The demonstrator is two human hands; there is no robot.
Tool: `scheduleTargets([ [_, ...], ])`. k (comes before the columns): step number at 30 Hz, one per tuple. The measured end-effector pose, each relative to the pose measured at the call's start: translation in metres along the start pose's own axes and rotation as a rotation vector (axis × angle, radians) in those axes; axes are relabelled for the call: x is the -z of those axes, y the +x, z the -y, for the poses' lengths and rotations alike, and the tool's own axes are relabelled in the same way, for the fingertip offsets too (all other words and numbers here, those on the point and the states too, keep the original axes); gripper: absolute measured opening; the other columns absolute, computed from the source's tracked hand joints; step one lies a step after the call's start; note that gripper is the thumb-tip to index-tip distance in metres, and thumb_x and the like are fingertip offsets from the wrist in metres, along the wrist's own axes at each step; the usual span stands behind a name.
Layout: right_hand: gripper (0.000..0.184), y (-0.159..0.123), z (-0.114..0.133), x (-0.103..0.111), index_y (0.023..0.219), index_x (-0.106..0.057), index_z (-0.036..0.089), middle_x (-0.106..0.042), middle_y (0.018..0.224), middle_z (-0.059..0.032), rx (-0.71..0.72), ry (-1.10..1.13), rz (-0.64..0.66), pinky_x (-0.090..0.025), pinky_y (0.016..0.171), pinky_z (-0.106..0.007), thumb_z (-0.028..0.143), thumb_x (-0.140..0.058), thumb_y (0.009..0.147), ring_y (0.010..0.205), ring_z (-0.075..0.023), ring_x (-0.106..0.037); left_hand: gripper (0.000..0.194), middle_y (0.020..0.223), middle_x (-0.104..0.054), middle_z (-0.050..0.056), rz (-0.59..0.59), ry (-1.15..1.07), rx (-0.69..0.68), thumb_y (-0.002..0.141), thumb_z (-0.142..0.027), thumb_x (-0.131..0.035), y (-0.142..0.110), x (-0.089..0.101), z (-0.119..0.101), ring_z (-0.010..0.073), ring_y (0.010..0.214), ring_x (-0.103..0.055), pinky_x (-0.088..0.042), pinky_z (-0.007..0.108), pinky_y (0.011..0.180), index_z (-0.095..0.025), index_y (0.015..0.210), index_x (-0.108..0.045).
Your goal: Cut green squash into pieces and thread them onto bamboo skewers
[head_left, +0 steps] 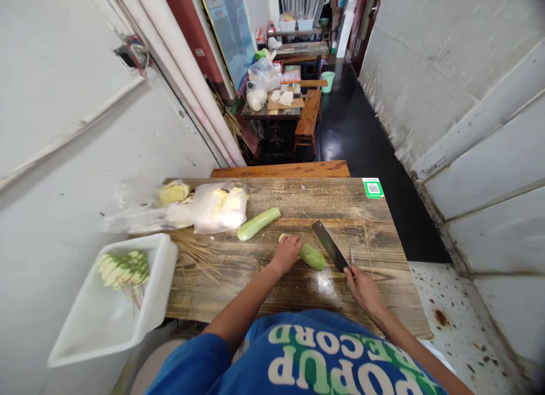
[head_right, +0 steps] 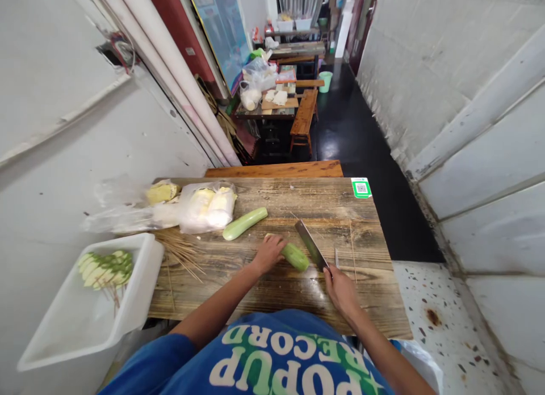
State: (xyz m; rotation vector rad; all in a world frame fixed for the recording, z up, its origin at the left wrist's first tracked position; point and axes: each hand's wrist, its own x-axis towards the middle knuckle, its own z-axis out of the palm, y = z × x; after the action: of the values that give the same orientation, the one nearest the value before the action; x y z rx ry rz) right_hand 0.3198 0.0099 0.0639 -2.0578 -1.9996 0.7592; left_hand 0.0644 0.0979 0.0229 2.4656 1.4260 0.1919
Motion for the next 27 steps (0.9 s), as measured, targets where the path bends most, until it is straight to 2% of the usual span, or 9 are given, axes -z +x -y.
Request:
scheduleTargets([
  [3,0.038,0.005,0.011,0.007,0.103,-0.059,0.017,-0.068,0.079,-0.0078,0.044,-0.094,0.046,-0.037,0.058,-0.025,0.034,-0.026,0.093,0.068,-0.0196,-0.063,0.036,0.127,-0.044,0.013,-0.112,-0.014,0.113,0.081,-0.022,-0.053,-0.02,-0.017,-0.009,0.0256,0.121,-0.039,-0.032,0.045,0.102,-0.02,0.117,-0.049],
  [7,0.036,0.01,0.029,0.012,0.104,-0.058,0.018,-0.068,0.094,-0.0079,0.141,-0.141,0.047,-0.038,0.062,-0.024,0.031,-0.026,0.094,0.076,-0.0185,-0.064,0.048,0.137,-0.034,0.013,-0.224,-0.087,0.197,0.083,-0.025,-0.051,-0.036,-0.039,-0.018,0.0288,0.129,-0.028,-0.03,0.051,0.103,-0.022,0.129,-0.039],
  [9,0.036,0.014,0.037,0.013,0.106,-0.057,0.018,-0.068,0.095,-0.0082,0.161,-0.17,0.056,-0.038,0.061,-0.024,0.031,-0.025,0.095,0.077,-0.0189,-0.064,0.051,0.141,-0.03,0.014,-0.227,-0.151,0.169,0.084,-0.026,-0.049,-0.035,-0.045,-0.017,0.0282,0.133,-0.022,-0.03,0.051,0.104,-0.02,0.133,-0.034],
  [12,0.035,0.021,0.048,0.013,0.108,-0.054,0.017,-0.068,0.089,-0.0093,0.148,-0.229,0.075,-0.038,0.06,-0.025,0.029,-0.025,0.095,0.074,-0.0196,-0.064,0.042,0.143,-0.029,0.014,-0.257,-0.212,0.158,0.087,-0.027,-0.043,-0.027,-0.05,-0.016,0.0254,0.135,-0.02,-0.027,0.05,0.106,-0.017,0.127,-0.04],
  [15,0.032,0.029,0.058,0.012,0.113,-0.05,0.014,-0.068,0.087,-0.0108,0.13,-0.266,0.113,-0.039,0.062,-0.025,0.025,-0.025,0.095,0.075,-0.0196,-0.065,0.042,0.147,-0.02,0.015,-0.351,-0.263,0.287,0.087,-0.035,-0.044,-0.02,-0.055,-0.02,0.0274,0.136,-0.016,-0.024,0.05,0.107,-0.017,0.124,-0.044],
  [17,0.031,0.032,0.064,0.011,0.114,-0.048,0.013,-0.068,0.088,-0.0115,0.123,-0.284,0.144,-0.039,0.062,-0.025,0.022,-0.026,0.095,0.075,-0.0195,-0.065,0.056,0.148,-0.013,0.016,-0.414,-0.34,0.412,0.085,-0.04,-0.046,-0.018,-0.059,-0.025,0.0282,0.137,-0.013,-0.024,0.049,0.107,-0.016,0.133,-0.032],
  [19,0.029,0.034,0.068,0.011,0.112,-0.048,0.014,-0.067,0.089,-0.0118,0.125,-0.303,0.16,-0.038,0.061,-0.025,0.022,-0.026,0.094,0.075,-0.0191,-0.065,0.069,0.148,-0.012,0.018,-0.429,-0.421,0.476,0.084,-0.043,-0.046,-0.016,-0.064,-0.028,0.0273,0.137,-0.013,-0.025,0.047,0.107,-0.015,0.14,-0.016],
  [22,0.027,0.035,0.07,0.012,0.108,-0.049,0.014,-0.066,0.091,-0.0116,0.139,-0.328,0.179,-0.038,0.06,-0.024,0.022,-0.027,0.094,0.075,-0.0181,-0.064,0.079,0.149,-0.009,0.018,-0.409,-0.467,0.482,0.084,-0.046,-0.045,-0.013,-0.068,-0.029,0.0268,0.137,-0.01,-0.023,0.046,0.109,-0.015,0.142,-0.002],
  [27,0.026,0.039,0.07,0.013,0.106,-0.049,0.014,-0.066,0.091,-0.0108,0.159,-0.354,0.202,-0.037,0.061,-0.023,0.02,-0.026,0.094,0.077,-0.0181,-0.064,0.087,0.15,0.003,0.018,-0.374,-0.462,0.461,0.083,-0.048,-0.044,-0.01,-0.067,-0.024,0.0261,0.138,0.0,-0.018,0.045,0.111,-0.013,0.142,0.01],
])
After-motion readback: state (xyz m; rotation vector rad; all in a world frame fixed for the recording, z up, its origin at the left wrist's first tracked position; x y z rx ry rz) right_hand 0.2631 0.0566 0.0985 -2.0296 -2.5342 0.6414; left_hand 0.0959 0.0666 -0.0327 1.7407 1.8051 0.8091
